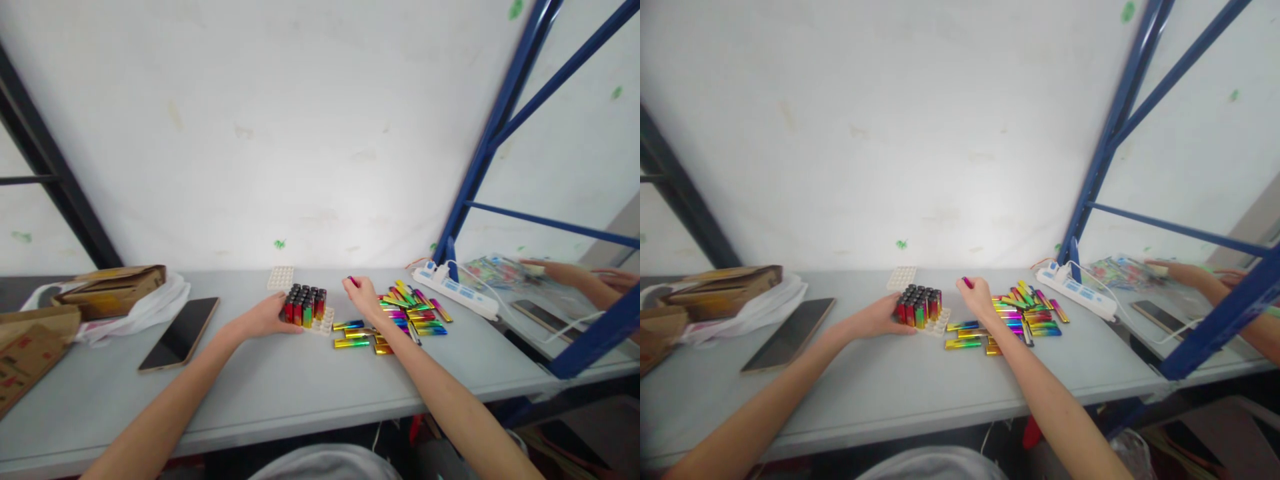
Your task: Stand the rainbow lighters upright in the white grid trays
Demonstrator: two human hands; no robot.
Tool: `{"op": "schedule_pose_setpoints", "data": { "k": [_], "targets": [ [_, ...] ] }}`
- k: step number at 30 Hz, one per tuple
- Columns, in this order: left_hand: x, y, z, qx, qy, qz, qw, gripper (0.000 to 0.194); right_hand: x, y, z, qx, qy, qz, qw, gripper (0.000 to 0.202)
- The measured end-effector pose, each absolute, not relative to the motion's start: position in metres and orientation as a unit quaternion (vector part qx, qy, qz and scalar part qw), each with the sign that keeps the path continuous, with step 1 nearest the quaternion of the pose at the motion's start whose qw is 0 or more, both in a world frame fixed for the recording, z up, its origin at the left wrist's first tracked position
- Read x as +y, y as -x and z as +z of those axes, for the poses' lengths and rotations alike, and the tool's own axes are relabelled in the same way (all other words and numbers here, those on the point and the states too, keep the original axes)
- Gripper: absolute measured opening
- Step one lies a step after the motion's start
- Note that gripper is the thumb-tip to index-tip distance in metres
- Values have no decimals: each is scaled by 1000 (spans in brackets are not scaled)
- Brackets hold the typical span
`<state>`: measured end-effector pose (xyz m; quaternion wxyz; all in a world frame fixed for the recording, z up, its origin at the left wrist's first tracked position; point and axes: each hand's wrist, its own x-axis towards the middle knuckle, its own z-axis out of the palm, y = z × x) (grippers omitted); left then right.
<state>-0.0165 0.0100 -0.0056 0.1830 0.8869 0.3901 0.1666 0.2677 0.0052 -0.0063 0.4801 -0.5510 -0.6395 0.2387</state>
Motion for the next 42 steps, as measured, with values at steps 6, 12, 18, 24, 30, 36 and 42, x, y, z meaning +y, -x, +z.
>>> {"op": "schedule_pose_setpoints", "data": {
  "k": [6,12,18,24,30,36,42],
  "targets": [
    [9,16,-4,386,-891,162,178,62,0,-262,-4,-643,556,218,479,39],
    [6,15,0,395,-887,154,181,60,-2,-258,-3,-677,523,205,475,49],
    [5,15,1,397,-884,160,186,60,-2,-257,-5,-682,526,185,472,41],
    [8,16,-3,388,-883,178,196,66,-13,-263,9,-712,453,285,455,41],
    [9,15,-4,369,-888,182,208,62,-27,-270,28,-830,405,147,355,44],
    [5,14,0,383,-885,176,198,60,-35,-265,30,-844,416,170,293,45],
    [6,15,-2,388,-884,177,191,59,-38,-262,28,-858,395,204,256,39]
  ]
}}
